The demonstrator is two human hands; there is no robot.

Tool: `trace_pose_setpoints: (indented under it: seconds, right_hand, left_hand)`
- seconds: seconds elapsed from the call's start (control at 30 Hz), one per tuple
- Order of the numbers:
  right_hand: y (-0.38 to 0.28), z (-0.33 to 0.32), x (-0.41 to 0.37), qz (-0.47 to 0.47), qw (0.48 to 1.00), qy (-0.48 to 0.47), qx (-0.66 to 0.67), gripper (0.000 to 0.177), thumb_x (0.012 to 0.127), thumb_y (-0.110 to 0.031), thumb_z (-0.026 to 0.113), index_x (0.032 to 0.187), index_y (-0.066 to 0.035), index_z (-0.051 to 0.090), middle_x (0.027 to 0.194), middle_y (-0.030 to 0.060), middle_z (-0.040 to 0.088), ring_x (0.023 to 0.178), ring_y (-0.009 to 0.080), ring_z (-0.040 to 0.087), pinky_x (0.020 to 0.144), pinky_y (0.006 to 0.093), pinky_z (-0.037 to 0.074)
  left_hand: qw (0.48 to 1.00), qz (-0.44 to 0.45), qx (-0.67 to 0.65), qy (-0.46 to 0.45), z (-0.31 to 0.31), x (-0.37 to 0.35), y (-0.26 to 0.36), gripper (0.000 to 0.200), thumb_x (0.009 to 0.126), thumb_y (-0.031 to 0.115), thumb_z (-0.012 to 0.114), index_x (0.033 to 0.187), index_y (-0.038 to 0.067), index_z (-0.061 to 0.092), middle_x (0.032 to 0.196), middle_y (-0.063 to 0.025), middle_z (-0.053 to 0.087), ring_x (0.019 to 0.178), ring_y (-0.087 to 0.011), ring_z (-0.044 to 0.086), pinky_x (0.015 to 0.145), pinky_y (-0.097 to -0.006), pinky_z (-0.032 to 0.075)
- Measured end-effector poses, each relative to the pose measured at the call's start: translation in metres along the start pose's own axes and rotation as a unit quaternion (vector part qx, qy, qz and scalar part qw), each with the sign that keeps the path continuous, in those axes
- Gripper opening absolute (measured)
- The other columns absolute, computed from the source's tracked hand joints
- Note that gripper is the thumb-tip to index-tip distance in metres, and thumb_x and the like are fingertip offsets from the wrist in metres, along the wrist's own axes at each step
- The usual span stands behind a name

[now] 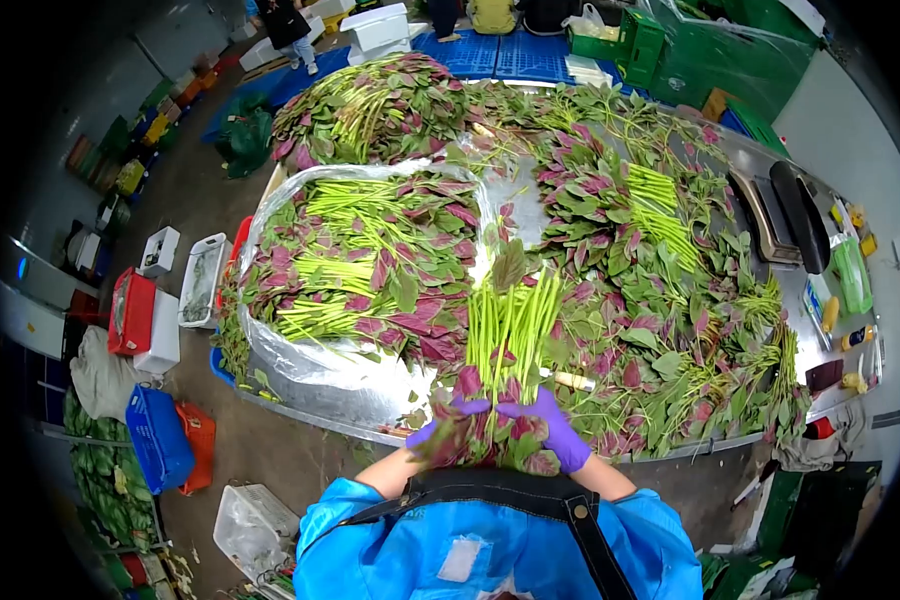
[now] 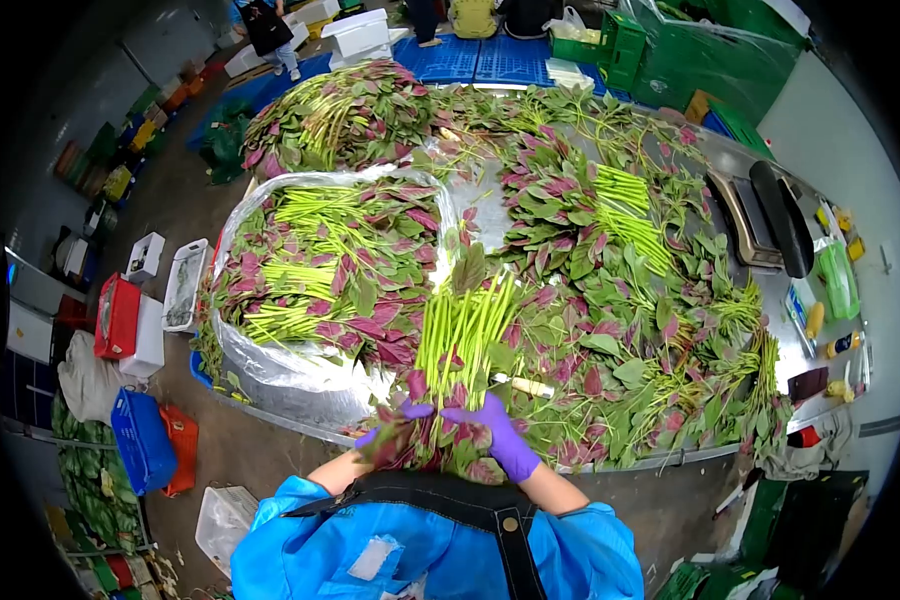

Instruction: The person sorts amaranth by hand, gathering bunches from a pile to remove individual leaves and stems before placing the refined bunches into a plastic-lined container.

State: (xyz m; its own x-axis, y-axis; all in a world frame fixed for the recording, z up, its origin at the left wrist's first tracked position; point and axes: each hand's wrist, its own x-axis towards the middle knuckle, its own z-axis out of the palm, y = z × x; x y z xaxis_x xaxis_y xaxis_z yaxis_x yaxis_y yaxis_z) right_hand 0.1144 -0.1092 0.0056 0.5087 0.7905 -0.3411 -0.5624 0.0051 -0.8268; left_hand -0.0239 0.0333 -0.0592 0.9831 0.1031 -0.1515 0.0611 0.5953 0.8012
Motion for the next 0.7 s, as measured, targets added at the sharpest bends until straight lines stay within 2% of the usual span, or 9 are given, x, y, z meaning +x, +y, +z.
trace_pose_setpoints:
  seconds: [0.07, 0.2, 0.23, 0.33, 0.4, 0.47, 0.5, 0.6, 0.7]
  right_hand:
    - [0.009, -0.009, -0.012, -0.002, 0.998, -0.065, -0.025, 0.026, 0.086, -0.01, 0.054, 0.108, 0.003, 0.054, 0.094, 0.0093, 0.063, 0.077, 0.0132, 0.06, 0.068, 0.0237, 0.05]
    - [0.075, -0.03, -0.002, 0.089, 0.966, 0.09, 0.223, 0.035, 0.087, -0.014, 0.051, 0.116, 0.006, 0.05, 0.102, 0.0126, 0.06, 0.08, 0.0157, 0.06, 0.072, 0.0271, 0.049]
    - [0.165, -0.111, 0.037, -0.066, 0.988, -0.122, 0.065, 0.043, 0.085, -0.022, 0.052, 0.119, 0.003, 0.049, 0.113, 0.0117, 0.056, 0.099, 0.0208, 0.056, 0.089, 0.0309, 0.043]
    - [0.076, -0.056, 0.008, -0.065, 0.972, -0.122, -0.192, 0.042, 0.085, -0.025, 0.052, 0.118, 0.002, 0.05, 0.114, 0.0097, 0.056, 0.099, 0.0194, 0.056, 0.088, 0.0301, 0.042]
    - [0.073, -0.037, 0.016, 0.0, 0.997, -0.082, -0.011, 0.041, 0.084, -0.022, 0.056, 0.117, 0.002, 0.05, 0.112, 0.0108, 0.057, 0.098, 0.0188, 0.056, 0.087, 0.0297, 0.042]
    - [0.06, -0.014, 0.02, -0.018, 0.986, 0.104, -0.131, 0.053, 0.08, -0.027, 0.061, 0.121, 0.002, 0.045, 0.105, 0.0107, 0.057, 0.099, 0.0214, 0.054, 0.082, 0.0337, 0.043]
    - [0.039, -0.009, 0.018, -0.163, 0.971, 0.078, -0.156, 0.053, 0.079, -0.028, 0.064, 0.118, 0.001, 0.045, 0.109, 0.0133, 0.055, 0.104, 0.0244, 0.05, 0.087, 0.038, 0.039]
    - [0.016, 0.009, 0.03, -0.267, 0.872, 0.19, -0.364, 0.051, 0.082, -0.038, 0.055, 0.114, 0.001, 0.046, 0.107, 0.0196, 0.052, 0.097, 0.0356, 0.049, 0.088, 0.0428, 0.035]
    - [0.006, 0.032, 0.029, -0.175, 0.865, 0.13, -0.451, 0.054, 0.084, -0.043, 0.05, 0.114, 0.002, 0.045, 0.104, 0.0213, 0.052, 0.095, 0.0369, 0.048, 0.086, 0.0435, 0.035]
  left_hand:
    - [0.985, -0.156, 0.031, -0.062, 0.048, 0.012, 0.067, 0.041, 0.094, 0.022, 0.037, 0.129, 0.001, 0.037, 0.13, -0.0118, 0.041, 0.113, -0.0187, 0.047, 0.098, -0.0314, 0.037]
    - [0.988, -0.137, 0.058, -0.039, 0.034, 0.021, 0.033, 0.044, 0.088, 0.016, 0.043, 0.129, 0.002, 0.037, 0.128, -0.0106, 0.043, 0.112, -0.0186, 0.047, 0.096, -0.0305, 0.038]
    - [0.989, -0.132, 0.055, -0.041, 0.034, 0.022, 0.035, 0.045, 0.087, 0.015, 0.045, 0.129, 0.002, 0.037, 0.128, -0.0103, 0.044, 0.112, -0.0185, 0.047, 0.095, -0.0302, 0.038]
    - [0.982, -0.163, 0.059, -0.069, 0.048, 0.024, 0.058, 0.049, 0.082, 0.01, 0.049, 0.129, 0.002, 0.038, 0.126, -0.0094, 0.045, 0.111, -0.0185, 0.048, 0.094, -0.0295, 0.038]
    - [0.984, -0.152, 0.078, -0.057, 0.032, 0.027, 0.04, 0.052, 0.08, 0.007, 0.052, 0.13, 0.003, 0.038, 0.125, -0.0088, 0.047, 0.11, -0.0184, 0.048, 0.093, -0.0291, 0.038]
    - [0.983, -0.145, 0.109, -0.036, 0.009, 0.039, 0.022, 0.056, 0.077, 0.005, 0.055, 0.13, 0.003, 0.038, 0.124, -0.0081, 0.048, 0.11, -0.0183, 0.048, 0.092, -0.0286, 0.039]
    - [0.979, -0.153, 0.13, -0.029, 0.001, 0.045, 0.021, 0.057, 0.075, 0.003, 0.056, 0.13, 0.004, 0.038, 0.123, -0.0078, 0.048, 0.109, -0.0183, 0.048, 0.092, -0.0284, 0.039]
    - [0.969, -0.194, 0.15, -0.041, -0.004, 0.065, 0.052, 0.063, 0.071, -0.001, 0.061, 0.13, 0.004, 0.039, 0.122, -0.0069, 0.05, 0.109, -0.0182, 0.049, 0.09, -0.0277, 0.039]
    - [0.968, -0.214, 0.116, -0.063, 0.039, 0.064, 0.142, 0.072, 0.064, 0.001, 0.065, 0.129, 0.005, 0.037, 0.119, -0.0045, 0.05, 0.109, -0.0143, 0.045, 0.093, -0.0263, 0.035]
